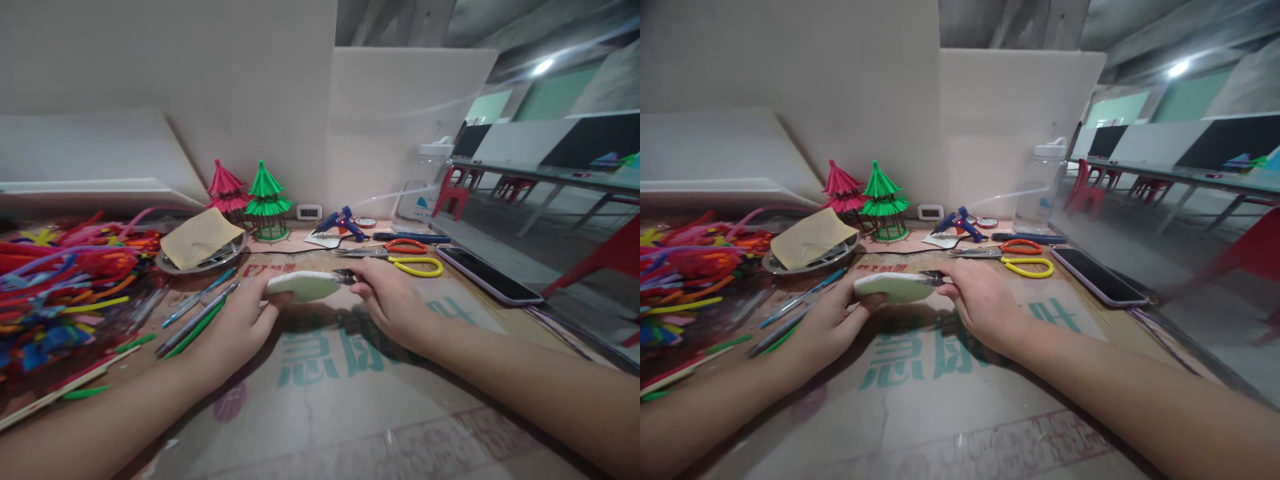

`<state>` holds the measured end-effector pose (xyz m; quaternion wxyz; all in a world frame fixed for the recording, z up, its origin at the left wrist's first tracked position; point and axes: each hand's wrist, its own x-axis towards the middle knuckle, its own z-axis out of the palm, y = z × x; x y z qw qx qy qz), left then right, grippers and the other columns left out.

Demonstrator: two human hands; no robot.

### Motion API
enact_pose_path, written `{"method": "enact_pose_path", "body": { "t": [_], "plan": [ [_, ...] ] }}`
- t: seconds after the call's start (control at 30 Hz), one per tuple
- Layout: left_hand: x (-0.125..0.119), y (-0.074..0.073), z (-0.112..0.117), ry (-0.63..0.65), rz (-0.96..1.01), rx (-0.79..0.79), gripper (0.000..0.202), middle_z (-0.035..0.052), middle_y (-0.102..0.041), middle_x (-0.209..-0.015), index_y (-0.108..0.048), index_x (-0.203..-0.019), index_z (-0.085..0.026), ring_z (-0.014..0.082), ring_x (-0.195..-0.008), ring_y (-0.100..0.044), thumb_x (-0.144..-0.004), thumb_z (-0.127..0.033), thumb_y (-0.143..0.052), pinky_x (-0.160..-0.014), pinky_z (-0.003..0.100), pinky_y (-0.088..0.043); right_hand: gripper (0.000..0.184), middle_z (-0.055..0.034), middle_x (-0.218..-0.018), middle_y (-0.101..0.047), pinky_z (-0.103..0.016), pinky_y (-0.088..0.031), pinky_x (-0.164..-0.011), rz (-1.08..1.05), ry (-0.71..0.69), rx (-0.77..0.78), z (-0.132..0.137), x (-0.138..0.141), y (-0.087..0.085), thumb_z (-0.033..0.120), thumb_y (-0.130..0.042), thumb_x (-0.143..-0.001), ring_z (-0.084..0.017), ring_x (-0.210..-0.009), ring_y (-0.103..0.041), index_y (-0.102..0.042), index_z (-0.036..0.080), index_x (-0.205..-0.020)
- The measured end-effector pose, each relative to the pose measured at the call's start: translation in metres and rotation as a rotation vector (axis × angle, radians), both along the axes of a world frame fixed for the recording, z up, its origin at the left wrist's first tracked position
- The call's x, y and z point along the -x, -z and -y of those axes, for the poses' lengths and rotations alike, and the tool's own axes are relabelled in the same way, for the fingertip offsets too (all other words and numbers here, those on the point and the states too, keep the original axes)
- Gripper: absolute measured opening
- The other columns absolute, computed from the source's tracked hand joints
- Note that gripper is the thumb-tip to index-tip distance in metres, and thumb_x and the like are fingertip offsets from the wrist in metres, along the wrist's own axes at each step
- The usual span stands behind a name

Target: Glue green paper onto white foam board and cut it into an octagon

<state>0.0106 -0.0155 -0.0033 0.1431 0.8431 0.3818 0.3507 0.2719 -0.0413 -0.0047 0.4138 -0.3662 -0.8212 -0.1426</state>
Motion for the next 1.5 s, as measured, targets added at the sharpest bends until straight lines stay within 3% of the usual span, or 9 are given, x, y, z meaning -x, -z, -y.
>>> {"method": "enact_pose_path", "body": {
  "t": [0.63,0.87,1.03,1.5],
  "plan": [
    [0.0008,0.0012,0.001,0.018,-0.031,0.025,0.02,0.0052,-0.07,-0.109,-0.059,-0.112,-0.021,0.0243,-0.101,-0.065,-0.097,-0.029,-0.048,-0.085,0.036,-0.051,0.039,-0.008,-0.083,-0.071,-0.032,-0.051,-0.067,0.035,0.008,-0.038,0.0059,0.0028,-0.0059,0.038,-0.032,-0.107,-0.021,-0.073,-0.065,-0.062,0.016,-0.1],
    [0.0004,-0.0003,0.0016,-0.008,-0.015,0.019,0.021,0.0053,-0.071,-0.107,-0.06,-0.112,-0.021,0.0244,-0.099,-0.066,-0.095,-0.028,-0.049,-0.083,0.036,-0.052,0.037,-0.0099,-0.093,-0.072,-0.034,-0.053,-0.073,-0.011,0.001,-0.041,0.0052,0.0018,-0.0026,0.041,-0.032,-0.107,-0.022,-0.083,-0.067,-0.06,0.017,-0.108],
    [0.0015,0.0006,0.0029,0.014,-0.034,0.021,0.024,0.0071,-0.072,-0.108,-0.062,-0.114,-0.021,0.0263,-0.1,-0.066,-0.095,-0.029,-0.049,-0.086,0.039,-0.052,0.038,-0.0082,-0.084,-0.07,-0.033,-0.05,-0.068,0.058,0.001,-0.062,0.0065,0.0038,-0.0057,0.041,-0.035,-0.106,-0.021,-0.075,-0.063,-0.062,0.015,-0.105],
    [0.0021,0.002,0.0036,0.064,-0.025,0.016,0.029,0.0056,-0.072,-0.116,-0.063,-0.122,-0.023,0.0249,-0.107,-0.067,-0.096,-0.025,-0.05,-0.09,0.037,-0.052,0.033,-0.0067,-0.079,-0.068,-0.032,-0.046,-0.065,0.091,0.007,-0.079,0.0074,0.006,-0.0077,0.036,-0.036,-0.107,-0.02,-0.07,-0.061,-0.062,0.016,-0.102]
  ]
}}
